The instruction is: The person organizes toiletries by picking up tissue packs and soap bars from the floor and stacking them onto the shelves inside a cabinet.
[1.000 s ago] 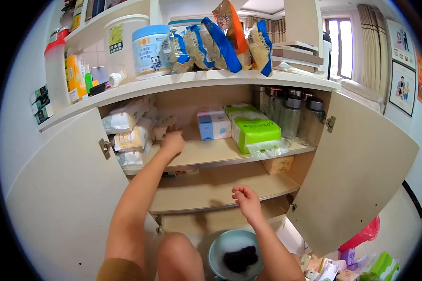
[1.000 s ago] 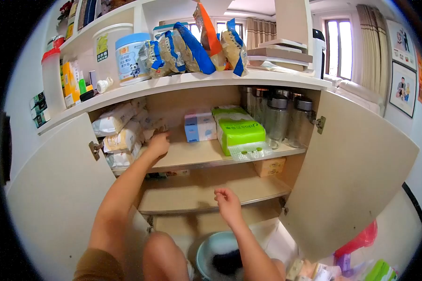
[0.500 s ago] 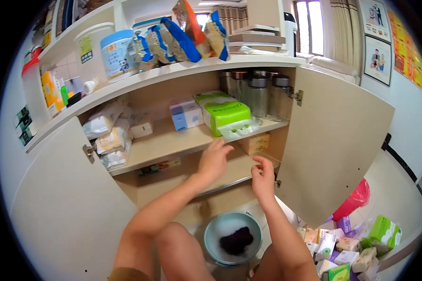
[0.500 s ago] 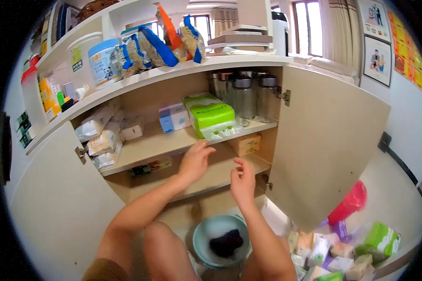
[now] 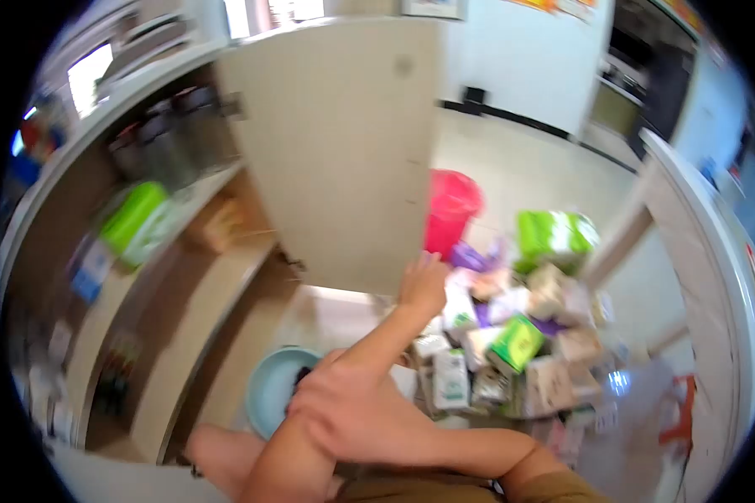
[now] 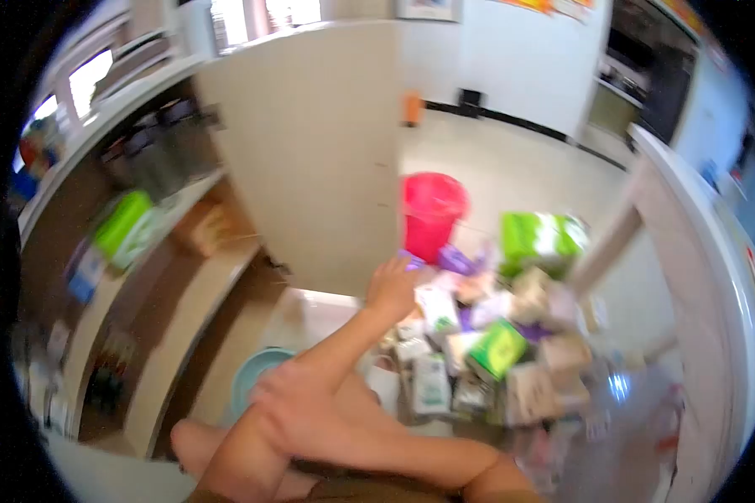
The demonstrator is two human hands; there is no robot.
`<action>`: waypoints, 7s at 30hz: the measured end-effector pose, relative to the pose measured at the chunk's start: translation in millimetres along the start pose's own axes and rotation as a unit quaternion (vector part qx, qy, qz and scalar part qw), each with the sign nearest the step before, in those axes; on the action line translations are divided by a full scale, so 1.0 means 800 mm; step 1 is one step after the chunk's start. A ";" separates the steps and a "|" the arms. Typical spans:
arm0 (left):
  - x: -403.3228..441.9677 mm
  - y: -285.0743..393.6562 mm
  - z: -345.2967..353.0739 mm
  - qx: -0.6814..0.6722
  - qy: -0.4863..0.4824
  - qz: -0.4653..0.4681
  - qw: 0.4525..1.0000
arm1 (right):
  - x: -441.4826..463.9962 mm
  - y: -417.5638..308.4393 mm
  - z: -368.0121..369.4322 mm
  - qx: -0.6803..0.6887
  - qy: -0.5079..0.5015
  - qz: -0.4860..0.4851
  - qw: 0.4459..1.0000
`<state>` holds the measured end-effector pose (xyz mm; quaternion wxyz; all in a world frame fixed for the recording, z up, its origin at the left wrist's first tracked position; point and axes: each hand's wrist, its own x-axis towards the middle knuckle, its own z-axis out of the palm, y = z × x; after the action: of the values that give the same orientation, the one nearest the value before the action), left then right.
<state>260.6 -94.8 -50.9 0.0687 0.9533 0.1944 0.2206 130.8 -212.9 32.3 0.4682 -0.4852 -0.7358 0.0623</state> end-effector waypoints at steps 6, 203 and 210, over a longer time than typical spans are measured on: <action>-0.025 0.029 0.071 0.029 -0.123 0.101 0.987 | -0.033 0.005 -0.023 -0.007 0.003 0.041 0.999; -0.349 -0.195 -0.446 -0.208 0.583 -0.288 0.730 | 0.230 0.043 0.188 0.657 -0.188 0.247 0.687; -0.360 -0.286 -0.493 0.053 0.650 -0.449 0.611 | 0.232 0.033 0.202 0.670 -0.179 0.247 0.677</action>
<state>-232.1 17.1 138.5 -0.0359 0.3556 0.6031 0.7131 9.9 2.7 44.8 0.4950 -0.1854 -0.4201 0.7377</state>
